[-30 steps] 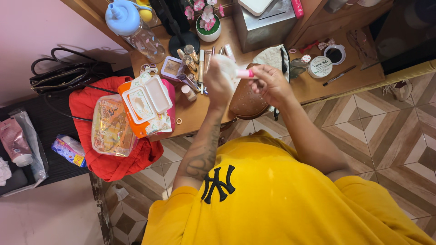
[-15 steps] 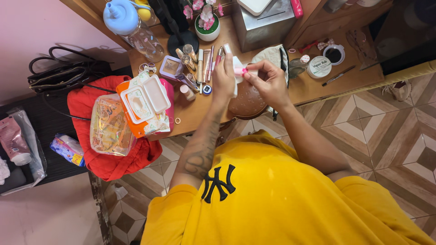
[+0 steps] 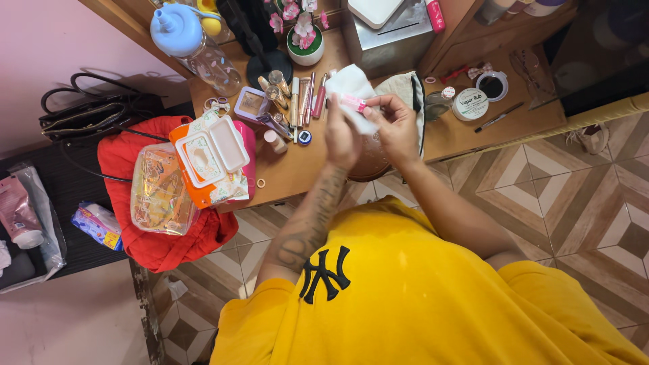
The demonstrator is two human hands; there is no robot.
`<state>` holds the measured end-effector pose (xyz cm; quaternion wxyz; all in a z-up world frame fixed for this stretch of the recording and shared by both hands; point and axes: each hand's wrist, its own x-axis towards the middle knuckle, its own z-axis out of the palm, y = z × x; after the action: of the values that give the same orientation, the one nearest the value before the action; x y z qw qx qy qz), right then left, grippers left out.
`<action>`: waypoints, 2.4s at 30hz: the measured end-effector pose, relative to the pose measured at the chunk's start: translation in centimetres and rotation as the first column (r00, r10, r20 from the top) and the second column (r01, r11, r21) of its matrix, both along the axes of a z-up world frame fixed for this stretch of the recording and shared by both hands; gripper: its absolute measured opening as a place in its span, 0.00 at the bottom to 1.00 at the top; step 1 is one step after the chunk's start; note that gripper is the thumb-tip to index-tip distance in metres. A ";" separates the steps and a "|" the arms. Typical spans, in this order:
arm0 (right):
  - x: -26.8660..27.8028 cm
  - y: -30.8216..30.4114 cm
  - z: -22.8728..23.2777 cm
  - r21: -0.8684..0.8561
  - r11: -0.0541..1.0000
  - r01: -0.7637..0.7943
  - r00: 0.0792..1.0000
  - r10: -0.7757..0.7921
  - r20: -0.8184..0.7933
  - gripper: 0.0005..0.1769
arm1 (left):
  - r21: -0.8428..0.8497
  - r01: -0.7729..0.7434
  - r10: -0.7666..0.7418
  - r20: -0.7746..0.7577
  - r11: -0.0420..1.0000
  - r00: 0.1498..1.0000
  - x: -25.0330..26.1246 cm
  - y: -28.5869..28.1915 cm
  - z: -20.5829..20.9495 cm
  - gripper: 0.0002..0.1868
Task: The person stands at a vanity table and wipes cosmetic tubes and bottles with a tissue, then places the cleaned items one at a time into a small brown pouch. They wipe the pouch, place it into a larger white zippered pouch, and zip the pouch closed.
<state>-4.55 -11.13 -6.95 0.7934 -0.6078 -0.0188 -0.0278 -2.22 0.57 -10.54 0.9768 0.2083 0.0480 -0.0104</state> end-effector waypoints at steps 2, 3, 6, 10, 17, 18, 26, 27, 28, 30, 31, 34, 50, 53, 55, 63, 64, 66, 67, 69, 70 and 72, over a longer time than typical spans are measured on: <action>-0.1 0.3 -0.3 -0.012 1.000 -0.027 0.999 0.028 0.036 0.08 | 0.308 -0.137 0.125 0.059 0.942 0.990 -0.4 -0.8 -0.8 0.24; -0.2 0.6 -0.4 -0.019 0.999 -0.041 0.998 0.042 0.055 0.09 | 0.448 -0.206 0.178 0.103 0.870 0.979 -0.3 -1.2 -1.4 0.22; -0.8 0.6 -0.7 -0.031 0.997 -0.070 0.991 0.073 0.115 0.10 | 0.738 -0.362 0.340 0.190 0.569 0.921 1.5 -0.4 -2.9 0.22; -0.8 -1.4 -0.9 -0.179 0.983 -0.037 0.996 0.050 0.068 0.13 | 0.403 -0.378 0.399 0.034 0.833 0.916 5.7 4.4 -2.8 0.19; 2.3 -8.7 -1.5 0.274 0.959 -0.066 0.998 0.069 -0.003 0.20 | 0.842 -0.356 -0.118 0.338 -0.405 0.934 -1.2 3.4 -2.0 0.27; 2.3 -9.2 -1.8 0.326 0.944 -0.056 0.995 0.081 -0.064 0.19 | 0.863 -0.198 -0.209 0.111 -0.464 0.972 -3.2 1.8 -2.2 0.30; 2.0 -9.9 -7.0 0.400 0.917 -0.004 0.862 0.206 -0.464 0.25 | 0.665 -0.273 -0.443 -0.097 -0.695 0.892 -6.7 -1.9 -2.8 0.54; 1.6 -9.8 -7.7 0.398 0.917 -0.019 0.847 0.226 -0.482 0.26 | 0.680 -0.260 -0.424 -0.082 -0.685 0.902 -6.4 -1.7 -2.7 0.53; 1.3 -9.6 -8.1 0.401 0.916 -0.011 0.839 0.227 -0.494 0.26 | 0.695 -0.249 -0.403 -0.064 -0.675 0.913 -5.9 -1.4 -2.7 0.53; 0.4 -9.1 -8.6 0.406 0.914 0.005 0.822 0.228 -0.522 0.26 | 0.786 -0.236 -0.367 0.013 -0.572 0.930 -5.2 -0.6 -2.6 0.48; 0.1 -8.9 -8.6 0.401 0.916 -0.010 0.805 0.245 -0.540 0.26 | 0.826 -0.231 -0.344 0.047 -0.515 0.938 -4.9 0.0 -2.7 0.46; -0.1 -8.0 -7.9 0.373 0.926 -0.052 0.772 0.274 -0.573 0.25 | 0.990 -0.101 -0.193 0.081 -0.096 0.978 -3.6 2.4 -2.8 0.35; 4.7 0.4 -4.1 -0.785 0.533 -0.317 0.944 0.097 -0.315 0.17 | 0.981 -0.097 -0.016 0.102 0.168 0.995 -3.2 6.6 -4.6 0.27; 7.4 2.0 -6.6 -0.930 0.237 -0.281 0.959 0.117 -0.259 0.36 | 0.985 -0.026 -0.017 0.029 0.168 0.999 -3.2 7.0 -4.7 0.28; 8.7 2.5 -8.7 -0.944 0.082 -0.319 0.943 0.126 -0.307 0.40 | 0.982 -0.113 -0.029 0.119 0.149 0.992 -3.1 7.1 -4.8 0.29; 11.2 0.7 -11.7 -0.975 0.055 -0.214 0.932 0.312 -0.187 0.17 | 0.980 -0.070 -0.061 0.083 0.187 0.995 -3.0 6.8 -5.2 0.30; 11.8 -0.4 -10.9 -0.959 0.004 -0.283 0.925 0.266 -0.272 0.15 | 0.979 -0.060 -0.063 0.074 0.196 0.995 -3.0 6.7 -5.1 0.29; 13.1 -3.0 -8.8 -0.968 0.118 -0.223 0.951 0.243 -0.189 0.17 | 0.975 -0.074 -0.052 0.087 0.208 0.995 -3.2 6.4 -4.7 0.28; 14.1 -5.1 -7.4 -0.956 0.279 -0.089 0.970 0.243 -0.019 0.22 | 0.973 -0.081 -0.047 0.094 0.215 0.995 -3.4 6.2 -4.5 0.27; 16.3 -7.8 -5.1 -0.815 0.343 0.466 0.828 0.156 0.539 0.16 | 0.978 -0.035 -0.054 0.047 0.206 0.997 -3.9 5.6 -4.0 0.27; 17.3 -8.5 -4.5 -0.818 0.309 0.486 0.835 0.112 0.538 0.22 | 0.979 -0.010 -0.056 0.022 0.201 0.998 -4.2 5.2 -3.9 0.27; 18.9 -9.3 -4.0 -0.841 0.265 0.472 0.868 0.030 0.496 0.29 | 0.984 -0.049 -0.087 0.064 0.174 0.994 -4.7 4.3 -3.7 0.27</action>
<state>14.30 -20.41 -10.91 0.2419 -0.9297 -0.1123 -0.2540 -6.88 4.87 -14.20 0.6151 0.7880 -0.0107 0.0216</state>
